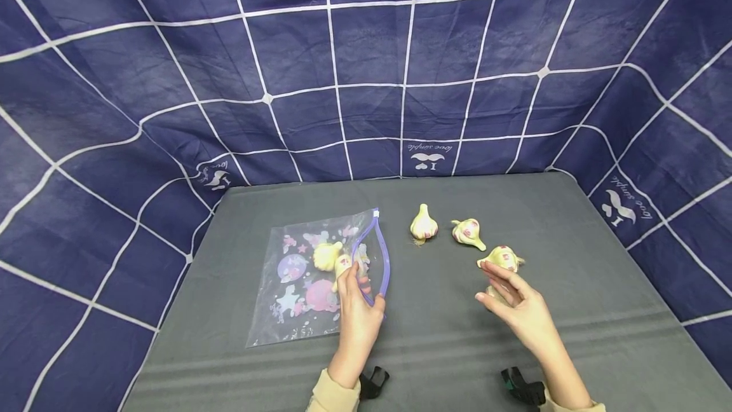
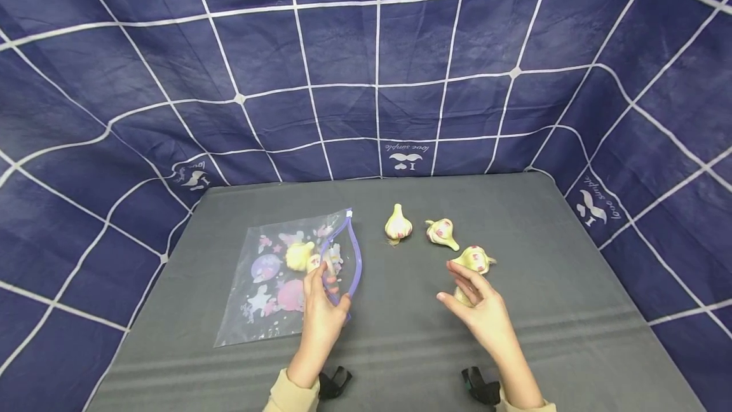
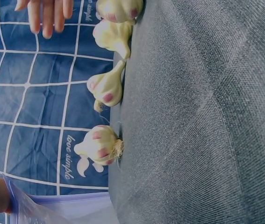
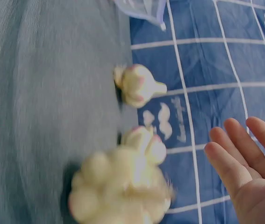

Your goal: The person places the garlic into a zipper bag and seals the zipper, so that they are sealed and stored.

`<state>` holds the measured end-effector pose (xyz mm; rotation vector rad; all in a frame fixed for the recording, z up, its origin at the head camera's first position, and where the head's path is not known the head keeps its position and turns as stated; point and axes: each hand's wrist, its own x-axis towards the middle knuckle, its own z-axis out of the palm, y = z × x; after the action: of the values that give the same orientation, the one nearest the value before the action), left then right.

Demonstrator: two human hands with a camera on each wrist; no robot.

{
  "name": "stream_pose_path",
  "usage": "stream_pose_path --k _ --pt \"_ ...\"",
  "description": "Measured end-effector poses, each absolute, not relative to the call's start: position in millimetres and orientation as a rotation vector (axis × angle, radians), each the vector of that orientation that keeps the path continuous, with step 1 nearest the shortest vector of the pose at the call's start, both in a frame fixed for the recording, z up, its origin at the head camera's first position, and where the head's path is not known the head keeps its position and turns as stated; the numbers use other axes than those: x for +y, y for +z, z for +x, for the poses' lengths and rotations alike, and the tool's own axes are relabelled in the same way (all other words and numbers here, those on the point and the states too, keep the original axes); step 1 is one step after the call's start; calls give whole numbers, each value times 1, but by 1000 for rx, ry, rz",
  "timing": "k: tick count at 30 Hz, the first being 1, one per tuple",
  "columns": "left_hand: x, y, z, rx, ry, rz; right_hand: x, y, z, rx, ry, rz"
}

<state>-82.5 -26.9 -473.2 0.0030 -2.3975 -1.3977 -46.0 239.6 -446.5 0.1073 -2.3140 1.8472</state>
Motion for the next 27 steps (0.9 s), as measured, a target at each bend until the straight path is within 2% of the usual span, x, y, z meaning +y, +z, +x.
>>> stream_pose_path --k 12,27 --pt "-26 -472 -82 -2435 -1432 52 269 -457 -34 -2141 1926 -54" --pt "-27 -474 -83 -2402 -1420 32 274 -457 -30 -2396 1627 -413"
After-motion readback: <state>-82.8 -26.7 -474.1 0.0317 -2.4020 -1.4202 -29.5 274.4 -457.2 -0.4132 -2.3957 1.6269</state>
